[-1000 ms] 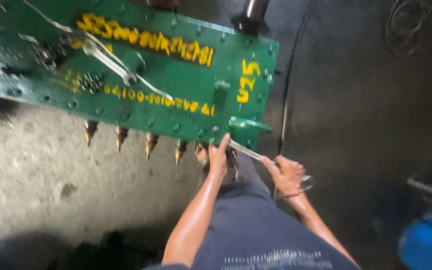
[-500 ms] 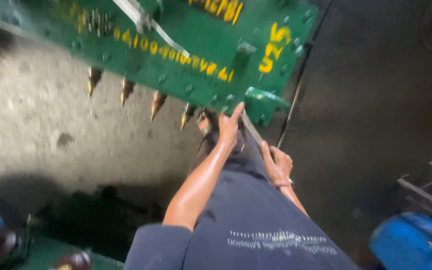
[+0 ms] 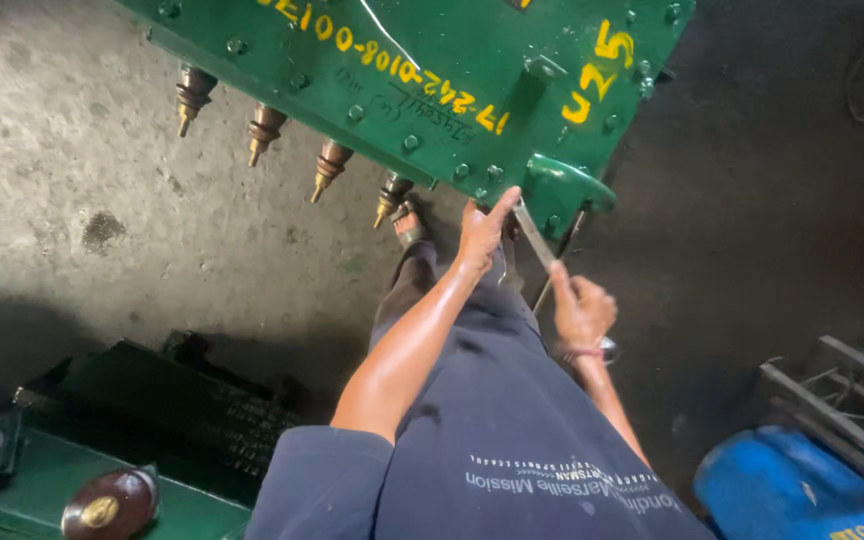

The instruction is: The person uses two wrenches to tighten bolts on a green electrical component. They systematically move from one bolt to the next, using both hands to apply torque.

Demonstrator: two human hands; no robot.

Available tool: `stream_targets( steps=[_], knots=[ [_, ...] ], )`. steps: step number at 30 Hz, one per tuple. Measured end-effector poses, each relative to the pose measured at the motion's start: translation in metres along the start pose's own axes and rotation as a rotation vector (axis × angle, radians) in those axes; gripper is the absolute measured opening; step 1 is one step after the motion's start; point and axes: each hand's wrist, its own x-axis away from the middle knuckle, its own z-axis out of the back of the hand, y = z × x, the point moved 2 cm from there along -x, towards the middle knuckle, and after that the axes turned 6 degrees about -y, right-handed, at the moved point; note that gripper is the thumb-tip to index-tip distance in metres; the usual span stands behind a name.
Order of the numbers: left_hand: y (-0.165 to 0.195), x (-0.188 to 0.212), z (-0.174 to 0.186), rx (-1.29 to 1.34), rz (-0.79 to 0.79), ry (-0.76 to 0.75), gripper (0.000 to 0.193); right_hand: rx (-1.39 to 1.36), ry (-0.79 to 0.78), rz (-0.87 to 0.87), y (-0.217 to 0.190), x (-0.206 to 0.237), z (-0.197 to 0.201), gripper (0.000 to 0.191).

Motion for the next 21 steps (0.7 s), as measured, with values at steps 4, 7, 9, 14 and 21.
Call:
stream_targets(
  steps=[4, 7, 9, 14, 21],
  knots=[
    [0.002, -0.003, 0.028, 0.042, 0.118, -0.223, 0.044, 0.326, -0.032, 0.173, 0.019, -0.065, 0.018, 0.070],
    [0.018, -0.001, 0.062, -0.069, 0.248, -0.502, 0.035, 0.402, -0.052, 0.348, 0.028, -0.118, 0.039, 0.069],
    [0.023, 0.003, 0.077, -0.185, 0.310, -0.552, 0.035, 0.426, -0.101, 0.372, 0.032, -0.132, 0.045, 0.071],
    [-0.010, 0.018, 0.049, -0.202, 0.229, -0.333, 0.038, 0.420, -0.148, 0.368, 0.036, -0.099, 0.025, 0.066],
    [-0.047, 0.008, 0.030, -0.083, -0.076, -0.018, 0.041, 0.420, -0.208, 0.452, 0.038, -0.108, 0.023, 0.054]
  ],
)
